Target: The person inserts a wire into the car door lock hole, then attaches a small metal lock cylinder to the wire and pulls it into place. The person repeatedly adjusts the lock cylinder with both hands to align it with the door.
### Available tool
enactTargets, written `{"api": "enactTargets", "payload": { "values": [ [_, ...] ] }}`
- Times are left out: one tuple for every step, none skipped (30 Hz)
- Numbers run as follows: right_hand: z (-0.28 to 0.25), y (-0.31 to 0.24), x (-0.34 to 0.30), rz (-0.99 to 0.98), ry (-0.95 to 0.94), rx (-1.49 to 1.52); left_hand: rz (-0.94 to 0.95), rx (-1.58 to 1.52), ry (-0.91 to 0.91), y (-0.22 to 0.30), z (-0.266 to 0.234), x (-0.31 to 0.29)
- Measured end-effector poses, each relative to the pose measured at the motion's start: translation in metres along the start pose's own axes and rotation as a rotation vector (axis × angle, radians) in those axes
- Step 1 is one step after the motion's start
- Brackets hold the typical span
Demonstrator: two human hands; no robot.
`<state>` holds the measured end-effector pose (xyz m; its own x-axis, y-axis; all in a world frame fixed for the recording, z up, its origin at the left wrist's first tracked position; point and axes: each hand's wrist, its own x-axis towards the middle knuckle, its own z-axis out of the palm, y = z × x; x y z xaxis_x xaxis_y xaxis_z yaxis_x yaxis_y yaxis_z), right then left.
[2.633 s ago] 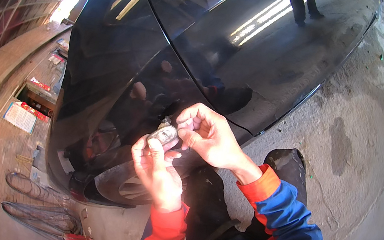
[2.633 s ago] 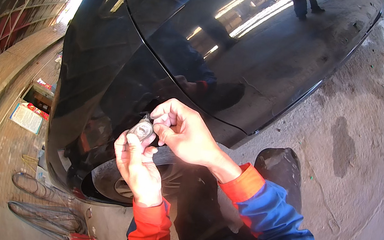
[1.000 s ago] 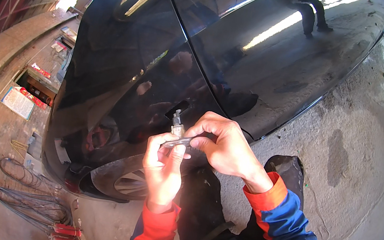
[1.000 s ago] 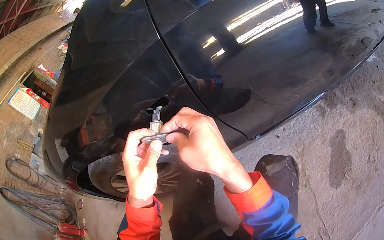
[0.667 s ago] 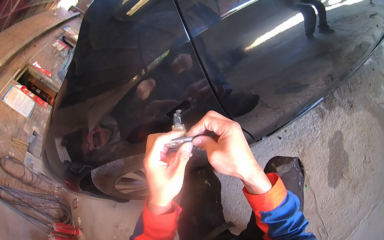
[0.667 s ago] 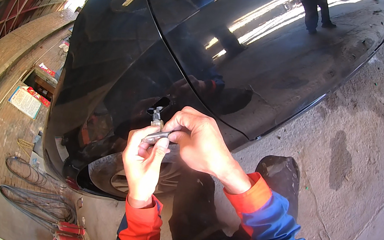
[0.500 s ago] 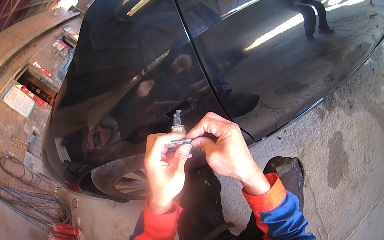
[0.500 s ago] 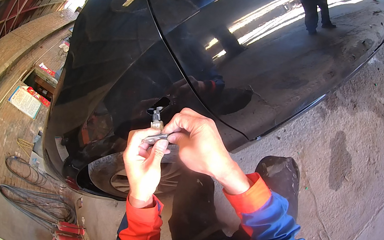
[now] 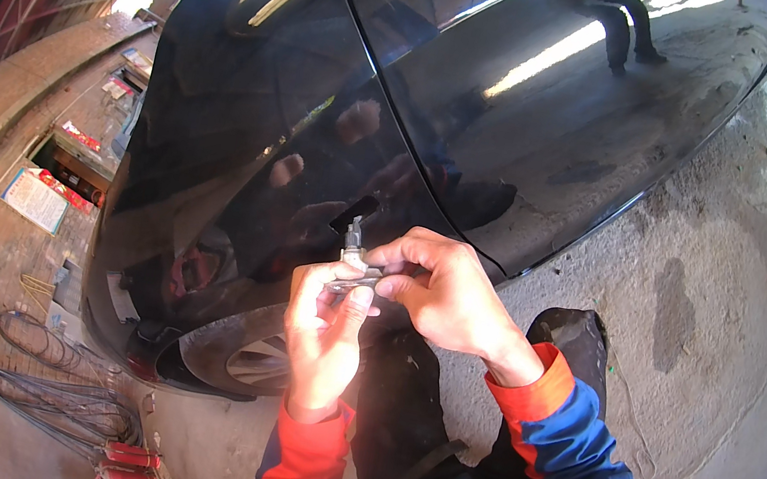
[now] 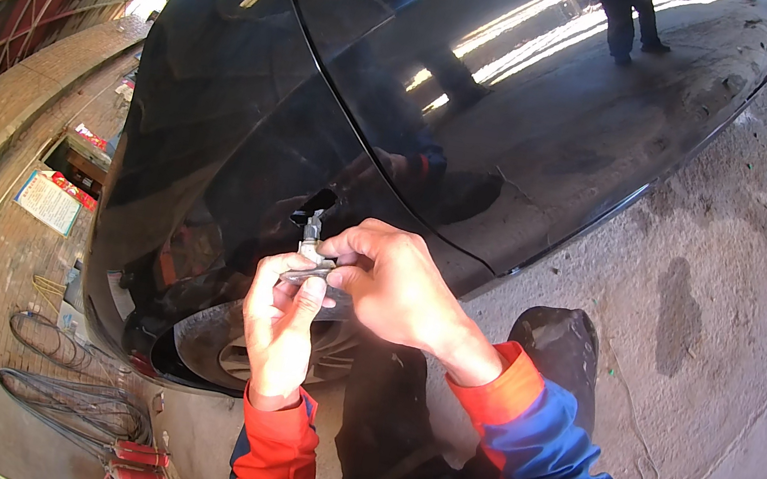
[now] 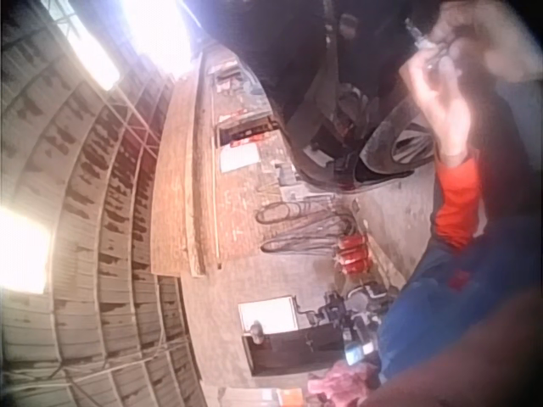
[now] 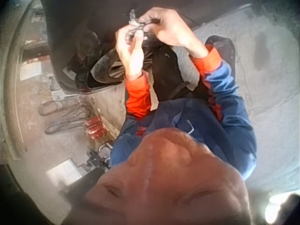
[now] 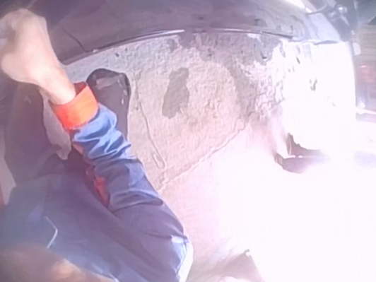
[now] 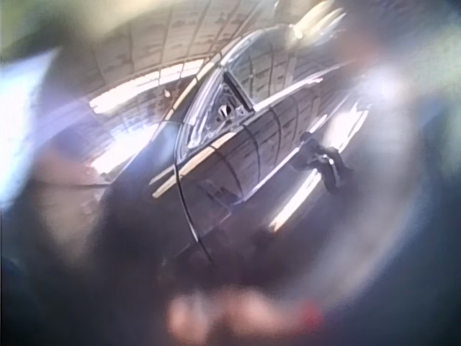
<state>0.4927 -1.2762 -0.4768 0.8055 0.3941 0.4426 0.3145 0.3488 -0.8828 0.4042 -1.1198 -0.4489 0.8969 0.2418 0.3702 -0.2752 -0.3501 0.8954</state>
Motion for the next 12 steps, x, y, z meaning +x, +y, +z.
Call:
{"api": "enactTargets", "payload": {
  "values": [
    [-0.0029, 0.0001, 0.0001, -0.018, -0.021, -0.024, -0.010, -0.008, 0.004, -0.0004, -0.0006, -0.0003],
    [-0.0049, 0.0008, 0.0010, -0.068, -0.032, -0.050, -0.018, -0.017, 0.008, -0.0011, -0.0012, -0.0002],
    [-0.0060, 0.0012, 0.0021, -0.114, -0.043, -0.068, -0.024, -0.043, 0.006, -0.0014, -0.0023, -0.0001],
    [-0.0074, 0.0018, 0.0027, -0.121, -0.058, -0.092, -0.034, -0.030, 0.001, -0.0018, -0.0033, -0.0001],
    [-0.0093, 0.0019, 0.0032, -0.145, -0.063, -0.076, -0.038, -0.033, -0.008, -0.0018, -0.0046, 0.0004],
    [-0.0111, 0.0016, 0.0031, -0.128, -0.074, -0.065, -0.040, -0.053, -0.020, -0.0017, -0.0060, 0.0003],
    [-0.0124, 0.0014, 0.0032, -0.104, -0.083, -0.053, -0.050, -0.032, -0.020, -0.0015, -0.0068, 0.0004],
    [-0.0123, 0.0015, 0.0036, -0.119, -0.085, -0.056, -0.056, -0.028, -0.023, -0.0014, -0.0071, 0.0003],
    [-0.0117, 0.0016, 0.0042, -0.127, -0.087, -0.058, -0.056, -0.044, -0.032, -0.0012, -0.0067, 0.0000],
    [-0.0119, 0.0017, 0.0046, -0.137, -0.087, -0.060, -0.036, -0.011, -0.028, -0.0013, -0.0053, -0.0002],
    [-0.0122, 0.0016, 0.0050, -0.118, -0.084, -0.071, -0.011, 0.004, -0.029, -0.0012, -0.0044, -0.0002],
    [-0.0123, 0.0016, 0.0049, -0.100, -0.082, -0.080, 0.013, 0.019, -0.030, -0.0011, -0.0035, -0.0007]
  ]
}}
